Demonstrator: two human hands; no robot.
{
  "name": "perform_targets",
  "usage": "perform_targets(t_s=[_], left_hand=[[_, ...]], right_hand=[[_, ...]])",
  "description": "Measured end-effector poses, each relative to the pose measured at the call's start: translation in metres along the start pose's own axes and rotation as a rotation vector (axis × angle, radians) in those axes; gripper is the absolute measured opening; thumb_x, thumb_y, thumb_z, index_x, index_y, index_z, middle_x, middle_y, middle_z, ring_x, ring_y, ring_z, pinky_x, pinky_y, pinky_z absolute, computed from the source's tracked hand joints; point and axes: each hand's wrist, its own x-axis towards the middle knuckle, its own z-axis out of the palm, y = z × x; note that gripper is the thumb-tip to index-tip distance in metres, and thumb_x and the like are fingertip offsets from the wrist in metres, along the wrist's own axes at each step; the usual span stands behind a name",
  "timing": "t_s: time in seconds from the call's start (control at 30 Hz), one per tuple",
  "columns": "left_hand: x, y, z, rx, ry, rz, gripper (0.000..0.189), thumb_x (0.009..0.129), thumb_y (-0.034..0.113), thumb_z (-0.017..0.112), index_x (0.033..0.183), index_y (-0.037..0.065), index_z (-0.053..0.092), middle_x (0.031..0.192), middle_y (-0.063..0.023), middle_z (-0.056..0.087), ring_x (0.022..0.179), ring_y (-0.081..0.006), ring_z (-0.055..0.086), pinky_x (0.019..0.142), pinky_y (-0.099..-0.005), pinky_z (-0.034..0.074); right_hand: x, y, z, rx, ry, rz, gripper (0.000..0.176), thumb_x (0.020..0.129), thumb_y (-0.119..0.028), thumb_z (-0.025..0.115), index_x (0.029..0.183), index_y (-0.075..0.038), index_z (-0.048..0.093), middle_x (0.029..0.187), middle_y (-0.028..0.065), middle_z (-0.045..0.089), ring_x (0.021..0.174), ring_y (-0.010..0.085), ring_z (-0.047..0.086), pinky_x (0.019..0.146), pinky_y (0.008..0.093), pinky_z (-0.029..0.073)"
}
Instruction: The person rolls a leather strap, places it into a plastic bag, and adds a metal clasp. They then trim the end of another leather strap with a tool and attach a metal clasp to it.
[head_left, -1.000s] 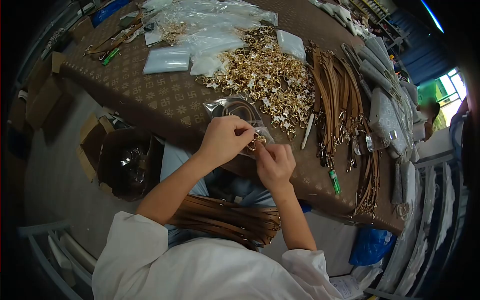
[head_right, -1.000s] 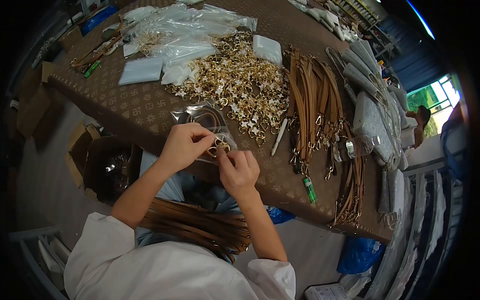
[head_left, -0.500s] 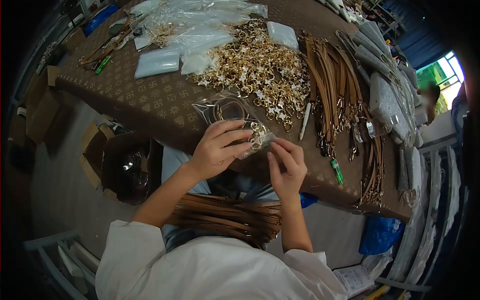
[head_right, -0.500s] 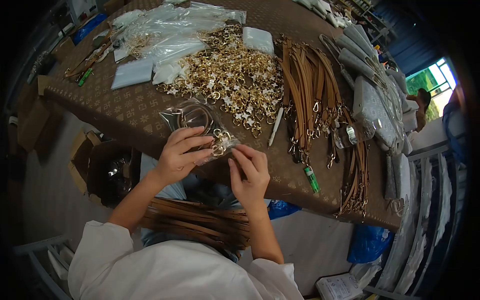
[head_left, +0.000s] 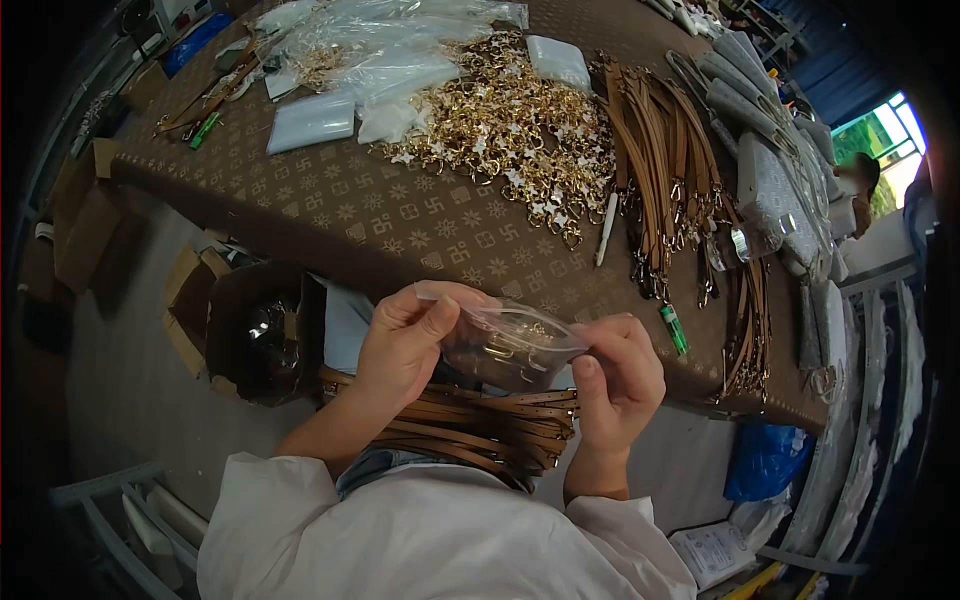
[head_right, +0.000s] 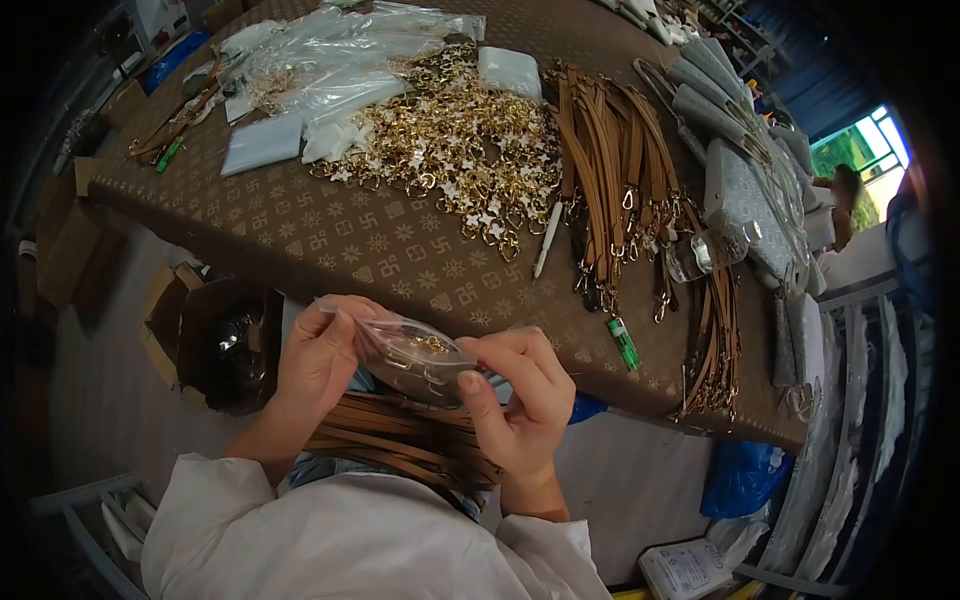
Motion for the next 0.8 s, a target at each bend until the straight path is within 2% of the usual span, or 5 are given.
perform_targets(t_s=[0.23, 0.37, 0.43, 0.47, 0.8], left_hand=[[-0.003, 0.001, -0.003, -0.018, -0.003, -0.002, 0.023, 0.09, 0.018, 0.058, 0.106, 0.002, 0.061, 0.107, -0.0148, 0.062, 0.102, -0.0221, 0.059, 0.089, -0.0342, 0.046], [0.017, 0.038, 0.002, 0.662, 0.0, 0.338, 0.043, 0.072, 0.01, 0.07, 0.114, 0.003, 0.06, 0.105, -0.0106, 0.063, 0.103, -0.0224, 0.057, 0.088, -0.0343, 0.045], [0.024, 0.046, 0.01, 1.289, -0.356, 0.413, 0.04, 0.067, 0.012, 0.073, 0.106, 0.005, 0.064, 0.097, -0.0081, 0.063, 0.091, -0.0241, 0.058, 0.081, -0.0341, 0.046], [0.028, 0.036, 0.011, 1.266, -0.402, 0.499, 0.028, 0.064, 0.008, 0.074, 0.091, 0.005, 0.069, 0.083, -0.0069, 0.062, 0.077, -0.0233, 0.057, 0.07, -0.0339, 0.045], [0.034, 0.021, 0.01, 1.21, -0.462, 0.397, 0.008, 0.066, 0.007, 0.07, 0.072, 0.006, 0.066, 0.071, -0.0022, 0.056, 0.067, -0.0199, 0.054, 0.059, -0.0311, 0.045]], right_hand=[[-0.003, 0.002, 0.009, -0.117, 0.008, 0.074, 0.008, 0.075, 0.002, 0.066, 0.081, 0.001, 0.061, 0.075, 0.0086, 0.057, 0.065, 0.0177, 0.052, 0.057, 0.0266, 0.041], [-0.006, 0.008, 0.015, -0.242, -0.082, 0.008, 0.012, 0.071, 0.004, 0.067, 0.08, -0.001, 0.059, 0.072, 0.0085, 0.055, 0.064, 0.0221, 0.05, 0.056, 0.0296, 0.04], [-0.007, 0.01, 0.019, -0.281, -0.098, -0.019, 0.014, 0.07, 0.005, 0.067, 0.08, -0.001, 0.059, 0.072, 0.0086, 0.055, 0.064, 0.0231, 0.05, 0.056, 0.0305, 0.04], [-0.006, 0.01, 0.02, -0.323, -0.107, -0.052, 0.015, 0.069, 0.006, 0.067, 0.08, -0.001, 0.059, 0.072, 0.0086, 0.054, 0.064, 0.024, 0.05, 0.056, 0.0314, 0.039], [-0.011, 0.015, 0.024, -0.368, -0.129, -0.084, 0.013, 0.072, 0.006, 0.067, 0.078, -0.001, 0.058, 0.074, 0.0077, 0.055, 0.064, 0.0193, 0.05, 0.055, 0.0273, 0.041]])
